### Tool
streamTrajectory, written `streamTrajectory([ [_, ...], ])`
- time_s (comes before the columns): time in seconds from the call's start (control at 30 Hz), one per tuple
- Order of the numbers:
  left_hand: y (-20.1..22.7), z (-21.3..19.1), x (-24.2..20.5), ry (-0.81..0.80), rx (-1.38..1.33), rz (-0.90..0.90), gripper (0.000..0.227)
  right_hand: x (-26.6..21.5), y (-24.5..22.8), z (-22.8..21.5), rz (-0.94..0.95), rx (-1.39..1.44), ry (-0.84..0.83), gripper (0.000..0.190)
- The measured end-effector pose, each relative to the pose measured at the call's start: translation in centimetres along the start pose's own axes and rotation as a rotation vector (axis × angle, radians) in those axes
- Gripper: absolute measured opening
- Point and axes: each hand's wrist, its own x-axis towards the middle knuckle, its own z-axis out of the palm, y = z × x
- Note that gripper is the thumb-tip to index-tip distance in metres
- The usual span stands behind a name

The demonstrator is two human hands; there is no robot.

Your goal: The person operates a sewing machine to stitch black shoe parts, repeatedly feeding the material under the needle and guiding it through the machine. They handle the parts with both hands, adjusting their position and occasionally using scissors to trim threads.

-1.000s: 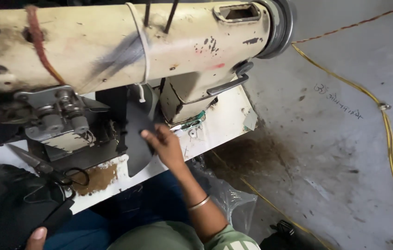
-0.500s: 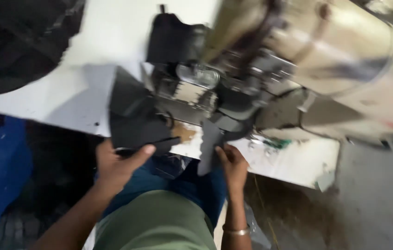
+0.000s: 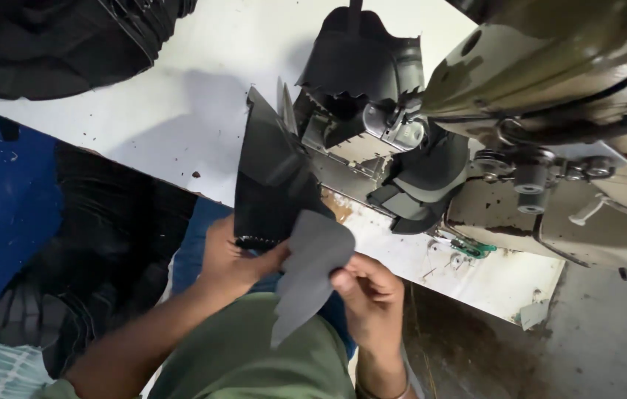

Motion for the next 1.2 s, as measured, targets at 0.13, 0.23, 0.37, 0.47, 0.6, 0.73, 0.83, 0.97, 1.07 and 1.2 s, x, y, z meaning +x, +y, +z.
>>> streamTrajectory([
  [0.13,0.2,-0.7,-0.1,-0.044,-0.181,0.036,0.035,0.7,-0.5,4.2,-0.006,-0.091,-0.057,0.024],
  [0.23,-1.6,-1.5,-0.7,0.041,-0.045,0.013,0.023,1.3,-0.2,5.9,0.005,0.017,0.012,0.040],
  [0.37,-0.5,-1.8,-0.6,-0.012,-0.144,-0.035,0.032,1.6,-0.2,6.2,0.057,0.043,-0.015,0.047],
  [0.47,-0.4,-2.1,-0.5,-0.048,-0.168,0.007,0.038,1.8,-0.1,5.9,0.101,0.065,-0.033,0.047],
  [0.6,0.2,-2.2,-0.5,-0.081,-0.155,-0.024,0.038,1.9,0.3,5.6,0.140,0.146,-0.073,0.048],
  [0.73,-0.1,-2.4,-0.7,-0.046,-0.174,-0.127,0.035,2.1,0.3,5.8,0.162,0.137,-0.080,0.046],
  [0.83,-0.4,-2.4,-0.8,-0.058,-0.213,-0.095,0.035,2.1,0.4,5.9,0.152,0.146,-0.102,0.044],
  [0.97,-0.2,-2.1,-0.7,-0.042,-0.231,-0.134,0.035,2.0,0.6,5.8,0.135,0.165,-0.094,0.043],
  [1.07,0.5,-2.0,-0.4,-0.051,-0.281,-0.108,0.038,2.2,0.2,6.2,0.152,0.155,-0.073,0.042],
  [1.2,0.0,-2.2,-0.3,-0.106,-0.288,-0.147,0.035,2.4,0.2,6.1,0.185,0.193,-0.052,0.042],
])
